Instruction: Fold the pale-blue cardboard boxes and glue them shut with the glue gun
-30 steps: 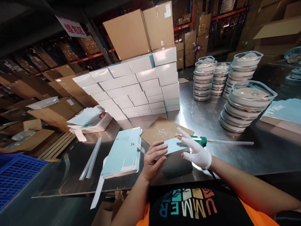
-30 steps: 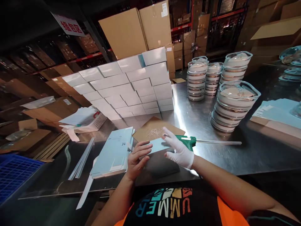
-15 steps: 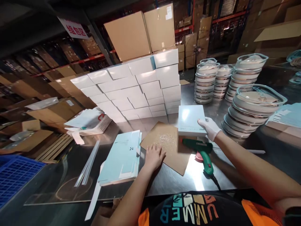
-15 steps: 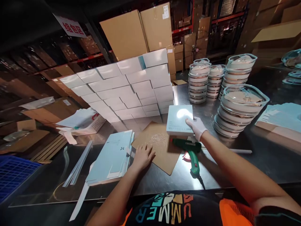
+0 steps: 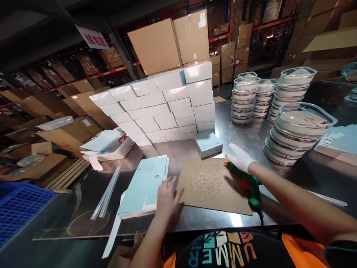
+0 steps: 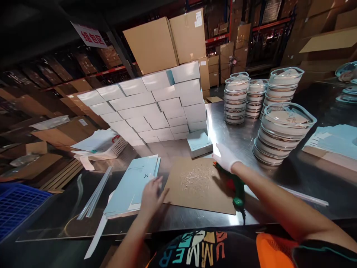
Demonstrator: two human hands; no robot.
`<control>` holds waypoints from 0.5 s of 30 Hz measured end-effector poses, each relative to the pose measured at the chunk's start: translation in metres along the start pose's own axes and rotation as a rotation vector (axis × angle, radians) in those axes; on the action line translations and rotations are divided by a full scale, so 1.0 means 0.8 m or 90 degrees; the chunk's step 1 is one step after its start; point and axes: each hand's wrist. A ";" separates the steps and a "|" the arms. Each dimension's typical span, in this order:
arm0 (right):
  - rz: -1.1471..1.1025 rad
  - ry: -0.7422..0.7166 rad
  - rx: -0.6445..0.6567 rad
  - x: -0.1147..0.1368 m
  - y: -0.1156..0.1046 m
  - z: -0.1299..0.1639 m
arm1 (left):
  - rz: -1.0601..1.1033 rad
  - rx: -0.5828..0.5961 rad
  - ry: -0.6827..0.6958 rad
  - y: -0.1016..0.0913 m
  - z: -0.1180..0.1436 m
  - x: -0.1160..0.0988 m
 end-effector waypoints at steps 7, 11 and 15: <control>0.353 0.281 0.114 -0.017 -0.026 0.170 | -0.237 0.110 -0.472 -0.086 -0.063 0.137; 0.269 0.323 0.104 -0.007 -0.019 0.175 | -0.250 0.119 -0.444 -0.081 -0.060 0.140; 0.286 0.320 0.101 0.008 -0.028 0.165 | -0.262 0.106 -0.384 -0.076 -0.053 0.127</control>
Point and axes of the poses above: each hand's wrist, its own z-axis away from the middle knuckle, its own y-axis out of the palm, x = y × z
